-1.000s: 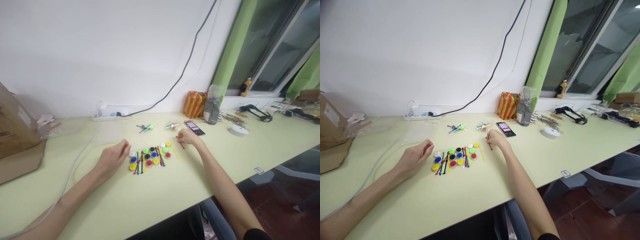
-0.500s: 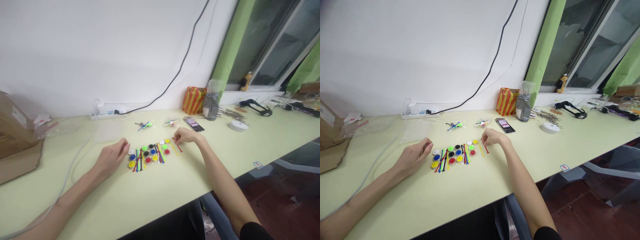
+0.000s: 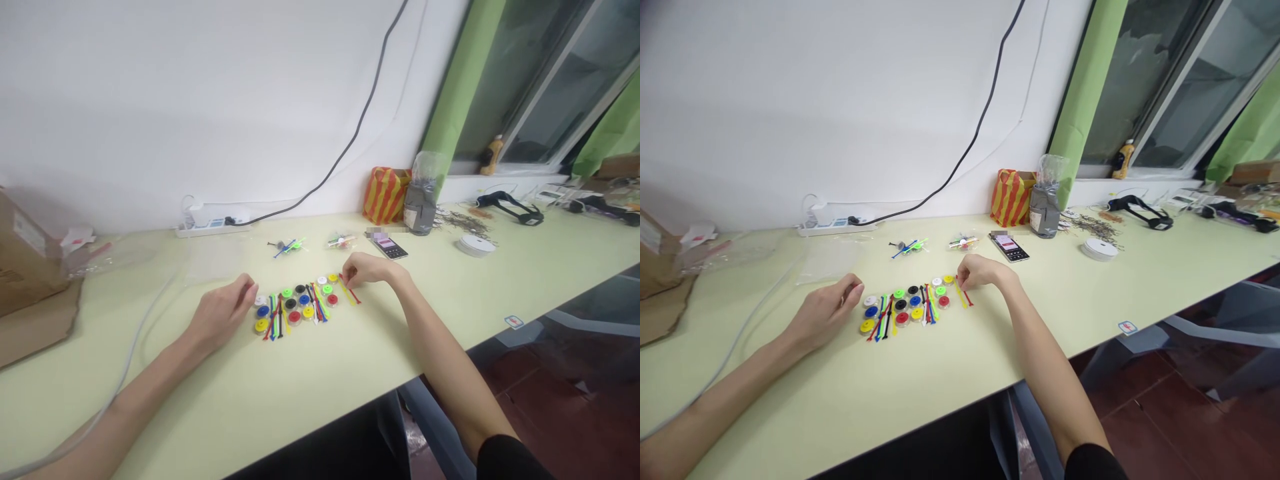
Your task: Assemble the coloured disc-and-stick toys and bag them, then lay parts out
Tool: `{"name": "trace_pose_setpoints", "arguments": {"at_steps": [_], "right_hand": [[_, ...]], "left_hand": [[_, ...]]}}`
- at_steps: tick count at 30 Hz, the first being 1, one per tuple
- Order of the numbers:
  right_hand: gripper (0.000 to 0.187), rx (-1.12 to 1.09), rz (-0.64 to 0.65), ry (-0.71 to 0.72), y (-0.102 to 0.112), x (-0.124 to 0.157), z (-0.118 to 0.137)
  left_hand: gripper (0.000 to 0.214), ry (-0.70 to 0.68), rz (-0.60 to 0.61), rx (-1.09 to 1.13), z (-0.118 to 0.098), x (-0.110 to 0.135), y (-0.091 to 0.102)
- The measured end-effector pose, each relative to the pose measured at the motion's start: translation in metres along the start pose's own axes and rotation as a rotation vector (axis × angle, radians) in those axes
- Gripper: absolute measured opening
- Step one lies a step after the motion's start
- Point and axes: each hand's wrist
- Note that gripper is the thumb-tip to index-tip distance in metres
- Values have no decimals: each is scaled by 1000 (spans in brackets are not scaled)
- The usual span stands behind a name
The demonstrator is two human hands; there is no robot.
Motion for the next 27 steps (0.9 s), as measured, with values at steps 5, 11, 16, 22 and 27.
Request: {"name": "trace_pose_setpoints", "arguments": {"at_steps": [5,11,16,22,27], "right_hand": [[12,-1,-6,4,0,0,0],[16,-84,22,-7,-1,-3,-3],[17,-97,13,-45,-1,0,-3],[2,-149,-270,145,-9,6,24],[19,-396,-298,460,-53,11,81]], "left_hand": [[32,1,5,8,-2,-1,1],[30,-9,-18,17,-4,0,1],[28,-6,-45,31,-5,1,0],[28,-11,-84,108,-10,2,-3],[29,-92,-165,171,-26,6,-6]]}}
Point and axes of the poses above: each hand's wrist, its own x-axis away from the middle knuckle, its own y-axis out of the back of the hand, z = x × y, and after that the axes turned 14 degrees about -y, right-handed
